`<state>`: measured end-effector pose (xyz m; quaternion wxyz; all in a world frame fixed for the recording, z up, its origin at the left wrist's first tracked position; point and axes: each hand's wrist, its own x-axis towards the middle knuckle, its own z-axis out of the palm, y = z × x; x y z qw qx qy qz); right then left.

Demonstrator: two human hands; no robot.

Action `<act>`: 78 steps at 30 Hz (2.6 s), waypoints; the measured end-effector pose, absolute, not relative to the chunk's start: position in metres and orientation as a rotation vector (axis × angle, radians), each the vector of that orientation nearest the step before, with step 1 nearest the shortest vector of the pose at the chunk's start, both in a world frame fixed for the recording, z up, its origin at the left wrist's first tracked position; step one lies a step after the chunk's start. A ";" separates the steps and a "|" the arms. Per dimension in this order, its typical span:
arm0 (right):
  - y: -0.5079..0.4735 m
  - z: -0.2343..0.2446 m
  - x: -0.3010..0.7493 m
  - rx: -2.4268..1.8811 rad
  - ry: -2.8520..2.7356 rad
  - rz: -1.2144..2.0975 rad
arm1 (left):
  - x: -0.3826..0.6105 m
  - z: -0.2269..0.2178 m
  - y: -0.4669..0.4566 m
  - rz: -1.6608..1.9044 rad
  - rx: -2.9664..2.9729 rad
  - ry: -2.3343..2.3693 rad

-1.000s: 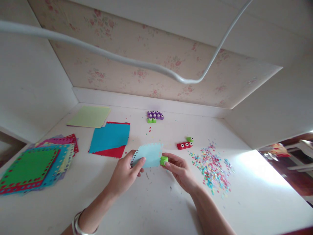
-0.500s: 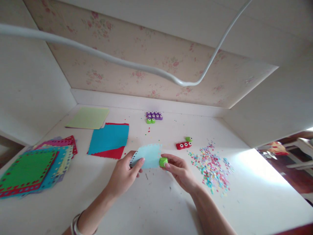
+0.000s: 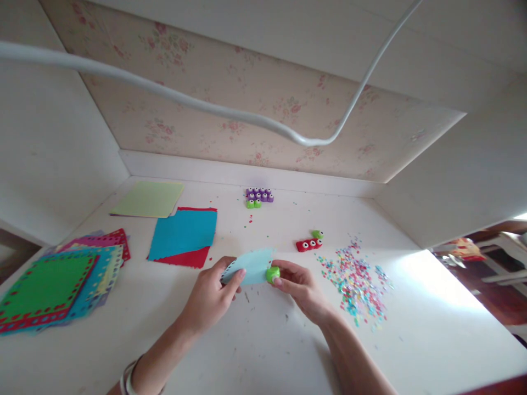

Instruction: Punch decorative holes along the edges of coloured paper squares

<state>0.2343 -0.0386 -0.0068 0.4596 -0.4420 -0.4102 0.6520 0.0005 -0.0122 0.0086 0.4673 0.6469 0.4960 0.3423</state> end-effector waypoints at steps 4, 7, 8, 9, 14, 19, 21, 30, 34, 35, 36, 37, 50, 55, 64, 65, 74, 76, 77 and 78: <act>-0.039 -0.011 0.233 -1.071 -0.984 1.603 | 0.002 0.008 -0.014 0.851 1.555 1.211; -0.041 -0.009 0.230 -1.050 -1.001 1.611 | 0.005 0.009 -0.015 0.848 1.515 1.196; -0.041 -0.007 0.229 -1.045 -1.004 1.616 | 0.006 0.009 -0.015 0.845 1.505 1.191; -0.042 -0.005 0.228 -1.042 -1.001 1.622 | 0.006 0.009 -0.015 0.843 1.496 1.188; -0.042 0.000 0.225 -1.036 -0.936 1.656 | 0.008 0.010 -0.015 0.843 1.460 1.175; -0.042 -0.001 0.225 -1.009 -0.959 1.670 | 0.008 0.011 -0.017 0.836 1.457 1.178; -0.042 -0.002 0.224 -0.996 -0.976 1.664 | 0.008 0.011 -0.017 0.825 1.456 1.182; -0.041 -0.003 0.224 -1.028 -0.987 1.651 | 0.008 0.010 -0.017 0.803 1.486 1.183; -0.042 -0.002 0.224 -1.022 -0.954 1.675 | 0.008 0.008 -0.017 0.779 1.513 1.173; -0.042 -0.001 0.224 -1.023 -0.945 1.682 | 0.008 0.008 -0.017 0.775 1.516 1.169; -0.042 -0.001 0.224 -1.025 -0.936 1.690 | 0.008 0.008 -0.017 0.773 1.515 1.165; -0.042 0.000 0.223 -1.027 -0.924 1.698 | 0.008 0.008 -0.017 0.771 1.512 1.161; -0.041 0.002 0.223 -1.046 -1.024 1.697 | 0.009 0.010 -0.017 0.772 1.514 1.162; -0.042 0.004 0.221 -1.044 -1.015 1.693 | 0.010 0.012 -0.018 0.783 1.499 1.164; -0.043 0.009 0.219 -1.064 -1.012 1.666 | 0.010 0.013 -0.019 0.772 1.511 1.161; -0.043 0.009 0.220 -1.070 -1.017 1.661 | 0.010 0.013 -0.019 0.773 1.512 1.160; -0.043 0.010 0.220 -1.071 -1.036 1.627 | 0.009 0.015 -0.020 0.776 1.528 1.143; -0.043 0.010 0.220 -1.063 -1.043 1.629 | 0.009 0.014 -0.020 0.778 1.525 1.142; -0.043 0.010 0.220 -1.056 -1.047 1.635 | 0.009 0.013 -0.019 0.779 1.524 1.142; -0.043 0.010 0.220 -1.046 -1.051 1.642 | 0.009 0.013 -0.019 0.782 1.523 1.143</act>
